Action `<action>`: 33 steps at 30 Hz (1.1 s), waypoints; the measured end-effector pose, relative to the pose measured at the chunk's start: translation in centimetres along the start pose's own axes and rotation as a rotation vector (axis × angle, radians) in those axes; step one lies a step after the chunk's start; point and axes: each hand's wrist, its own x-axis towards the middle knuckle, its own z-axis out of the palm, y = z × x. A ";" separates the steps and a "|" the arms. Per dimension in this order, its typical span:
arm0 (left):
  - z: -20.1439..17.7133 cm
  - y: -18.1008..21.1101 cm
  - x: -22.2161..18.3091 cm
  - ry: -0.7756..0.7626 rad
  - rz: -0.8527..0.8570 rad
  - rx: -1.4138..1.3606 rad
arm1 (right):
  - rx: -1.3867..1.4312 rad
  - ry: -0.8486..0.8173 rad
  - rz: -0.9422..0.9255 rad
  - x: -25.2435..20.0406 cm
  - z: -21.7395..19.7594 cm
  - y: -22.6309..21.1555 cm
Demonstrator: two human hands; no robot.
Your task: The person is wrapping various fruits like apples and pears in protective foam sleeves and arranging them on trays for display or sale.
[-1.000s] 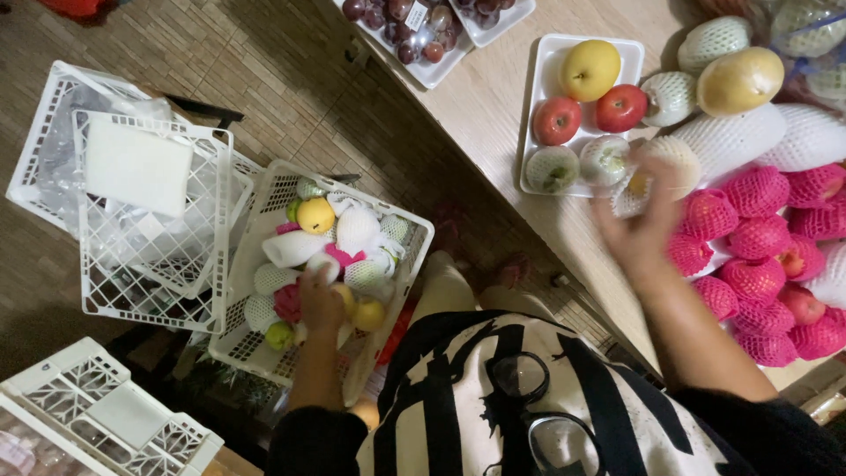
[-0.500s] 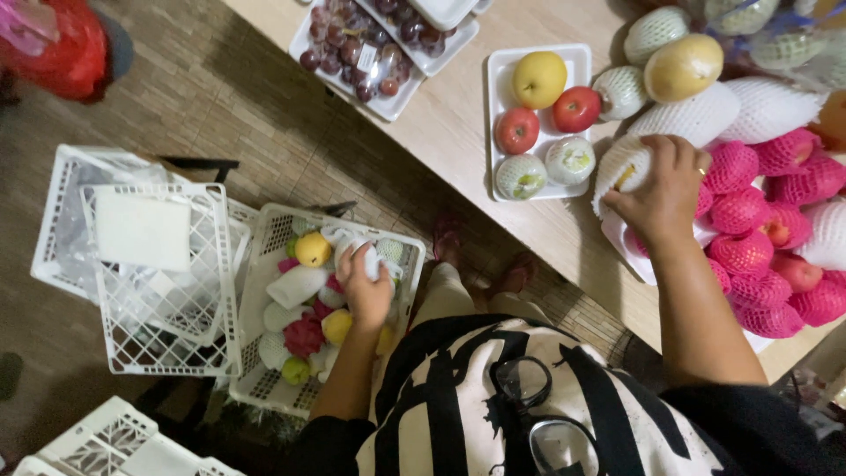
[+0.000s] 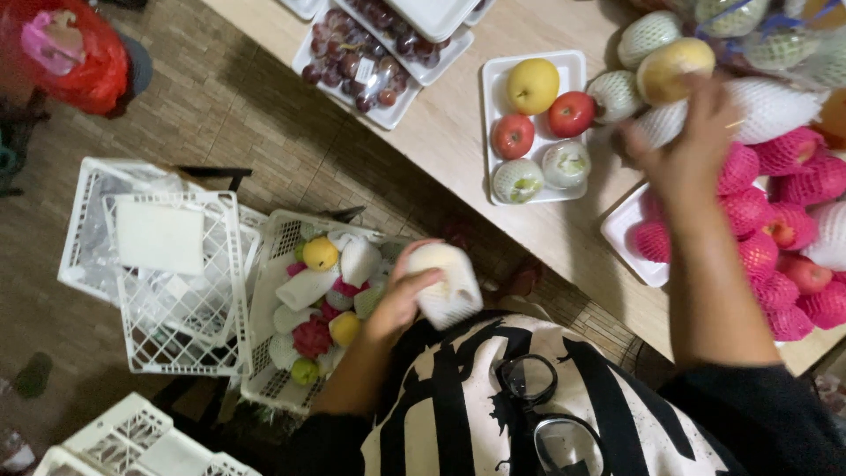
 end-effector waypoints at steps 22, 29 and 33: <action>-1.0 -1.8 -1.9 -0.160 0.112 -0.388 | 1.072 -0.540 -0.318 -5.4 7.6 -19.0; -10.4 -6.8 -2.4 0.553 0.280 0.816 | 0.022 -0.041 -0.176 -2.6 3.5 -3.4; -17.3 -9.8 -3.6 0.532 0.071 1.520 | -0.426 -0.423 0.301 0.4 -0.5 1.6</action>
